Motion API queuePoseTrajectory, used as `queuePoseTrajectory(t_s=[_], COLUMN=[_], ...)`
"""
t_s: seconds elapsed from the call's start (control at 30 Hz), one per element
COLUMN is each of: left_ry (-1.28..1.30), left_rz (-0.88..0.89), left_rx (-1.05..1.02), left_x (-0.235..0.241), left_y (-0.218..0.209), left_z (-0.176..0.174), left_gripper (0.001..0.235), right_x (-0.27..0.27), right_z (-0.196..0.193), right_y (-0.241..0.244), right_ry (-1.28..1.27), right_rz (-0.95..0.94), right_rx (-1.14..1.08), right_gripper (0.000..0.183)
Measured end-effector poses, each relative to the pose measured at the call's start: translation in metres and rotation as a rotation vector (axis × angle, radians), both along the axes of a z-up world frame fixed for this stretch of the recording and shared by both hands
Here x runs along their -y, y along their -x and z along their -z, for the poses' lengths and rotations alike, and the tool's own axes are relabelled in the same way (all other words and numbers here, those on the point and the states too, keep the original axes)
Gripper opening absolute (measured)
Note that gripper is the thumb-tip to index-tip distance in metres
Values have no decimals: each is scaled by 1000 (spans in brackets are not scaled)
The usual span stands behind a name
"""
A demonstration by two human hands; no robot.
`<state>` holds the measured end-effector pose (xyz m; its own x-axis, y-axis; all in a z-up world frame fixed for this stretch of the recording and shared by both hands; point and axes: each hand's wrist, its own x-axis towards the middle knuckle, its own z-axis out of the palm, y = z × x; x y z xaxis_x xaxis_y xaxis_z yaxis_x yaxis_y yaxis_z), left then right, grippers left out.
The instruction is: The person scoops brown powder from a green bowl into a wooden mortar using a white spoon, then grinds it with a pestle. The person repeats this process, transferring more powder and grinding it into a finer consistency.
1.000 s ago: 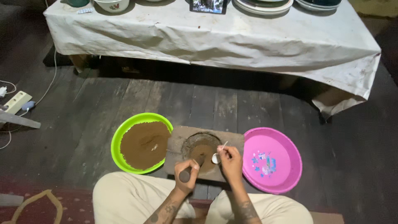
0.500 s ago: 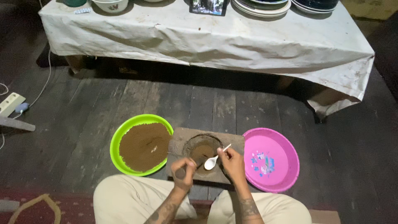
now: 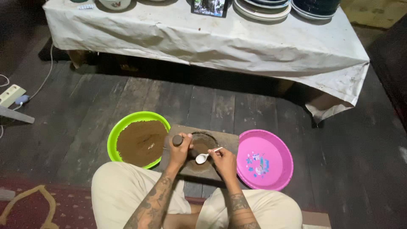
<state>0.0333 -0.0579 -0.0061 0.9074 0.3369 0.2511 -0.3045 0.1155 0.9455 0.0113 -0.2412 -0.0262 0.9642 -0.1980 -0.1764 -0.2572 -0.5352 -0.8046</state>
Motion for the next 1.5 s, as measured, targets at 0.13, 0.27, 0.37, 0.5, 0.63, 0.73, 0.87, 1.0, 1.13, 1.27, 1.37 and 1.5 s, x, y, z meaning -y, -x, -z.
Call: queuePoseTrajectory(t_s=[0.13,0.27,0.37,0.5,0.63,0.73,0.87,1.0,1.13,1.27,1.37,1.5], left_ry=[65,-15,-115,-131,-90,-75,-66,-106,-85,-47,-48,17], left_rz=[56,100,161,135,98,175,224,168,139,259,263,159], left_rx=[6,81,121,133,175,161,235,269,217,126,128,63], left_x=[-13,-12,-12,-18,-13,-9,-9,-19,-18,-17,-16,-25], left_y=[8,41,48,39,45,49,41,35,35,49,42,38], left_z=[27,2,-9,8,-38,-45,-21,2,-13,-44,-16,12], left_gripper=[37,39,41,35,34,29,27,29,32,37,36,35], right_x=[3,-12,-11,-8,-12,-18,-18,-7,-7,-5,-2,-9], right_z=[23,-14,-3,18,-1,-9,-6,6,16,21,17,1], right_y=[-9,-1,1,-4,-8,-4,1,0,-4,-1,-6,-3], right_ry=[-109,30,168,209,162,200,148,88,107,97,67,69], right_rz=[38,28,-25,-84,-152,-113,-66,-122,-112,-53,-37,-32], right_rx=[18,31,18,-31,-37,-14,154,355,310,224,217,179], right_gripper=[24,29,31,19,18,13,16,25,10,13,18,16])
